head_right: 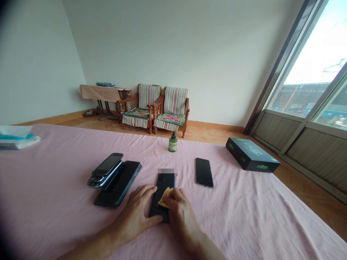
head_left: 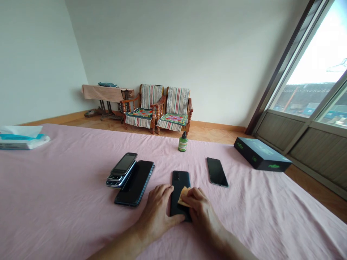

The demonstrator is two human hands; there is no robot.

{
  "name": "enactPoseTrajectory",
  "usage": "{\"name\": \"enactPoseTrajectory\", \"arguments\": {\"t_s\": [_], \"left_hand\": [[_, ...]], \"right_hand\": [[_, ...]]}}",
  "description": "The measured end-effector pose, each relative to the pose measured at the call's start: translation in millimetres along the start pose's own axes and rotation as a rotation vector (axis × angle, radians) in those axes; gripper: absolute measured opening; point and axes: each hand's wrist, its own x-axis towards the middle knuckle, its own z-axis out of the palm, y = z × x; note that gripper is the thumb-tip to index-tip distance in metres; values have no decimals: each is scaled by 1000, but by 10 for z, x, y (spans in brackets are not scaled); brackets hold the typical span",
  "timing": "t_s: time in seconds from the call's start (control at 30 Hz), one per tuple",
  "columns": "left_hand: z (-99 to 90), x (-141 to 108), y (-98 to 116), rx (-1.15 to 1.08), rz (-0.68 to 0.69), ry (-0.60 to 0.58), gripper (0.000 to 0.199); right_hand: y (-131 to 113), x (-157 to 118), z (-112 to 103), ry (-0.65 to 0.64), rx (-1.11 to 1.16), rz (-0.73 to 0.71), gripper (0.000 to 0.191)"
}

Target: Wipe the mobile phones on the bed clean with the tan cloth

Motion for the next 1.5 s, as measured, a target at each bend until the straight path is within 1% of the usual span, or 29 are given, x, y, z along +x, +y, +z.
{"name": "enactPoseTrajectory", "arguments": {"t_s": [0.1,0.2,0.27,0.33,0.47,0.53,0.63,0.73,0.83,0.9,0.97,1.07,1.13,1.23,1.27,1.33,1.4,1.5], "left_hand": [[-16,13,-42,-22,37,-14,69],[-77,31,-101,-49,68,-100,83],[-127,40,-127,-62,72,-158,90],[-165,45,-133,-68,67,-190,91],[-174,47,-121,-67,62,-198,89],[-160,45,-122,-70,76,-186,86],[-141,41,-133,-68,93,-157,83],[-134,39,-148,-59,96,-143,86],[-142,38,-151,-58,84,-155,86],[-150,37,-135,-60,85,-157,84],[-155,34,-104,-66,105,-157,78],[-148,23,-50,-72,141,-160,62],[-133,10,-25,-72,143,-158,54],[-105,-14,-14,-87,120,-143,51],[-97,-19,-13,-102,114,-131,50],[-81,-22,-13,-144,97,-98,51],[-68,-15,-12,-181,74,-61,54],[-55,6,-20,-228,54,-34,56]], "right_hand": [[-106,-254,-36,-38,29,-6,49],[-140,-318,-73,-65,59,-8,44],[-144,-258,-70,-80,74,1,46],[-159,-145,-33,-94,84,-9,49],[-244,71,75,-146,70,-114,51],[-284,104,93,-165,61,-145,53],[-273,30,53,-168,66,-128,51],[-174,-120,-15,-115,73,-77,50],[-70,-239,-42,8,84,-2,52],[-52,-272,-30,69,118,66,51],[-88,-268,-6,73,167,126,49],[-198,-209,20,34,246,178,44],[-265,-149,14,31,300,236,37],[-323,-50,-31,66,419,400,19],[-333,-19,-52,85,469,464,17],[-345,35,-98,112,579,572,27],[-350,72,-137,111,702,643,35],[-338,98,-158,97,909,663,40]]}}
